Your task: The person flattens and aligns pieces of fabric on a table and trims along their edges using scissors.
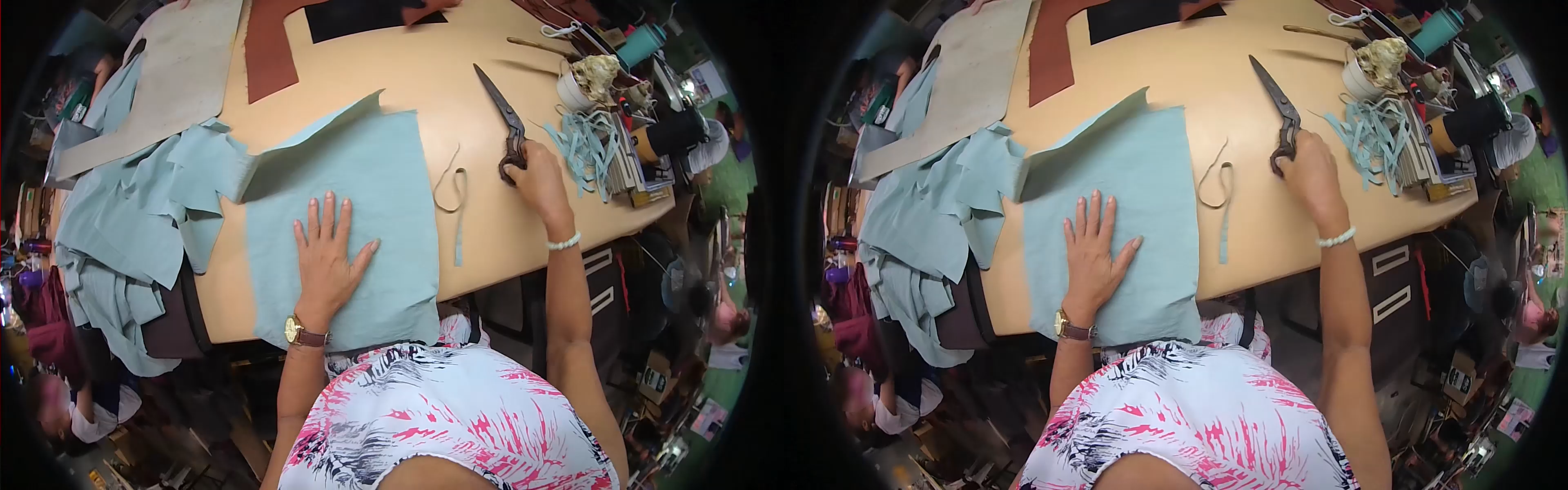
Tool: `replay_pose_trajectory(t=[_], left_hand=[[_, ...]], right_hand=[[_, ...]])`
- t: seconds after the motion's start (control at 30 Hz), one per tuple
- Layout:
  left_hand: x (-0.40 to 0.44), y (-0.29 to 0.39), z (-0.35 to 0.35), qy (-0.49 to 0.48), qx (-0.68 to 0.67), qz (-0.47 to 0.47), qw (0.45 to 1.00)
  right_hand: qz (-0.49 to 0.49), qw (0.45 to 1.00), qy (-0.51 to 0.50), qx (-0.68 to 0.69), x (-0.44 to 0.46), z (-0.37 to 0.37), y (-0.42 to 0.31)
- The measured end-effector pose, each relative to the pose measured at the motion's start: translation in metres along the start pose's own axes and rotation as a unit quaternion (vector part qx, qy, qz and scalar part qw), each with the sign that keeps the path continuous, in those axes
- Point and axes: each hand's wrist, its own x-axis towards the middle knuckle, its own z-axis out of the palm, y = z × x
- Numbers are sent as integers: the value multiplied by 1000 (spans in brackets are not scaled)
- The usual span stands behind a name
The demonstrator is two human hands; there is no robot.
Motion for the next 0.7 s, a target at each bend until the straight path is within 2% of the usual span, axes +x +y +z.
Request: replay_pose_trajectory(t=[0.03, 0.17, 0.27, 0.37, 0.47, 0.53, 0.6, 0.67, 0.7], left_hand=[[0, 1, 0, -1, -2, 1, 1000], [1, 0, 0, 2, -2, 1, 1000], [1, 2, -1, 0, -5, -2, 1000], [1, 2, -2, 1, -8, -7, 1000], [0, 3, -1, -2, -7, -13, 1000], [1, 3, -1, -8, -4, -14, 1000], [1, 4, 0, -5, 4, -14, 1000], [1, 4, 0, -3, 6, -8, 1000], [1, 4, 0, -2, 6, -7, 1000]], right_hand=[[-52, 997, 34, -55, -6, 5, -8], [-227, 971, 62, 37, -44, 32, -63], [-297, 952, 65, -22, -65, 44, -74], [-273, 960, -33, 57, -76, 44, -54], [-238, 963, -40, 118, -69, 29, -27], [-142, 974, 6, 174, -46, 2, -4], [29, 983, 19, 182, -20, -40, 19], [23, 988, 115, 98, 4, -72, 61], [31, 988, 124, 89, 15, -85, 78]])
